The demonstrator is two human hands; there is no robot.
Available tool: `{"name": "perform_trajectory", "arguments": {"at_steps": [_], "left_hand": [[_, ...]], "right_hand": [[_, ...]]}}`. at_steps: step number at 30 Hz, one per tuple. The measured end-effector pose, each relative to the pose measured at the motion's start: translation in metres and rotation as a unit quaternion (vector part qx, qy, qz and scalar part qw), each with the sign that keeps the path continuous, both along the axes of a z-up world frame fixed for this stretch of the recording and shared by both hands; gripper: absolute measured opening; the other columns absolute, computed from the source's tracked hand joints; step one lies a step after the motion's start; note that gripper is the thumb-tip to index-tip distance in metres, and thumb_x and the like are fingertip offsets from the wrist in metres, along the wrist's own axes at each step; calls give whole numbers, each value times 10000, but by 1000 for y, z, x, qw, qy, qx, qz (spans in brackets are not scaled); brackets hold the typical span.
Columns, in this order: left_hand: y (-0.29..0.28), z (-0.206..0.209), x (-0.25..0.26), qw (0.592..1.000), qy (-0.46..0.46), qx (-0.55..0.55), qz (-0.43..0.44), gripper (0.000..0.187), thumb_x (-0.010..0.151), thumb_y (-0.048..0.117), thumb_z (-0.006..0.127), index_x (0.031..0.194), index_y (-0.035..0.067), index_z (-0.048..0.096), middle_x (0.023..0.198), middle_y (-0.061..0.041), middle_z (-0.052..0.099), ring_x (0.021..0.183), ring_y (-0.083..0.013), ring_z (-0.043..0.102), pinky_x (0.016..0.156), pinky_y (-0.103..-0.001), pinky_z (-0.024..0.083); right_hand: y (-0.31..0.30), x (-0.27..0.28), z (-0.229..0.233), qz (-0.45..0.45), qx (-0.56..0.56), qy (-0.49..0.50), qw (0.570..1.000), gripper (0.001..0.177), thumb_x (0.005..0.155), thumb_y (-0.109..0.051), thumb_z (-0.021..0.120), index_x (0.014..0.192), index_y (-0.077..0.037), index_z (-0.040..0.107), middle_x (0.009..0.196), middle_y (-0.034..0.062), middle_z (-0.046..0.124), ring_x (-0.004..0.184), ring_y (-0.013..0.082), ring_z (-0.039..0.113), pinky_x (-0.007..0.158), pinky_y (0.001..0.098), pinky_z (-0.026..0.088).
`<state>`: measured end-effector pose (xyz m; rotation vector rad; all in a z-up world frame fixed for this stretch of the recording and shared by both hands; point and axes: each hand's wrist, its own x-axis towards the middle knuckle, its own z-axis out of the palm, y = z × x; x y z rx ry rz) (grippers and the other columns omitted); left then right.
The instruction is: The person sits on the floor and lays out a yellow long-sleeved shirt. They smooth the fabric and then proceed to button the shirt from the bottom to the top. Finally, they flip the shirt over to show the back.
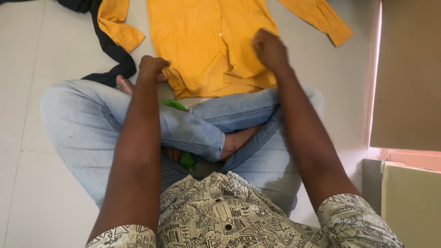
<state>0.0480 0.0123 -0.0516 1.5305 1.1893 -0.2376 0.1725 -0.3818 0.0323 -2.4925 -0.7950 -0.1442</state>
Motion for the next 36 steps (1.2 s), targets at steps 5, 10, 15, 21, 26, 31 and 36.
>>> {"name": "perform_trajectory", "arguments": {"at_steps": [5, 10, 15, 21, 26, 31, 36], "left_hand": [[-13, 2, -17, 996, 5, 72, -60, 379, 845, 242, 857, 982, -69, 690, 801, -152, 695, 703, -262, 736, 619, -400, 635], [3, -42, -11, 995, -44, -92, 20, 394, 883, 287, 816, 1029, -47, 668, 880, -151, 703, 742, -288, 720, 643, -424, 612], [6, -51, -8, 984, -3, -176, 16, 430, 869, 290, 823, 1118, 9, 612, 1014, -107, 694, 830, -275, 723, 734, -420, 622], [1, -55, -17, 989, -21, -143, -34, 331, 847, 246, 847, 1002, 11, 673, 912, -78, 745, 810, -234, 738, 696, -352, 619], [6, -21, -5, 957, 155, -76, -235, 470, 887, 524, 753, 847, 77, 615, 733, -73, 615, 581, -184, 519, 529, -348, 402], [23, 9, -20, 955, 77, 38, -283, 426, 871, 443, 815, 812, 48, 670, 710, -77, 634, 606, -196, 542, 557, -379, 415], [26, 13, -10, 802, 167, 210, -533, 421, 965, 490, 666, 877, 80, 705, 930, -92, 750, 921, -317, 701, 786, -404, 510]], "right_hand": [[50, -58, 14, 103, -131, 103, 981, 236, 888, -330, 694, 1053, -164, 733, 1059, 166, 648, 971, 382, 641, 790, 512, 517], [44, -38, 1, 23, -261, 78, 962, 248, 919, -325, 669, 1020, -109, 737, 1155, 169, 649, 1065, 384, 647, 805, 522, 540], [68, -62, -21, 47, -141, 79, 986, 262, 982, -327, 629, 1077, -95, 704, 1198, 152, 677, 1093, 395, 674, 899, 531, 551], [91, -61, -55, -118, -107, 135, 978, 535, 949, -397, 699, 1261, -3, 514, 1224, 256, 603, 1055, 449, 648, 838, 532, 544], [78, -31, -83, -80, -53, 209, 973, 322, 846, -332, 707, 1039, -77, 669, 992, 176, 715, 888, 363, 719, 765, 481, 566], [49, -2, -93, -69, 130, 403, 903, 321, 912, -332, 695, 1002, -33, 622, 816, 104, 768, 690, 306, 699, 644, 442, 506], [52, -12, -83, -74, -1, 280, 957, 287, 870, -385, 716, 998, -130, 738, 881, 54, 782, 862, 222, 774, 783, 373, 584]]}}
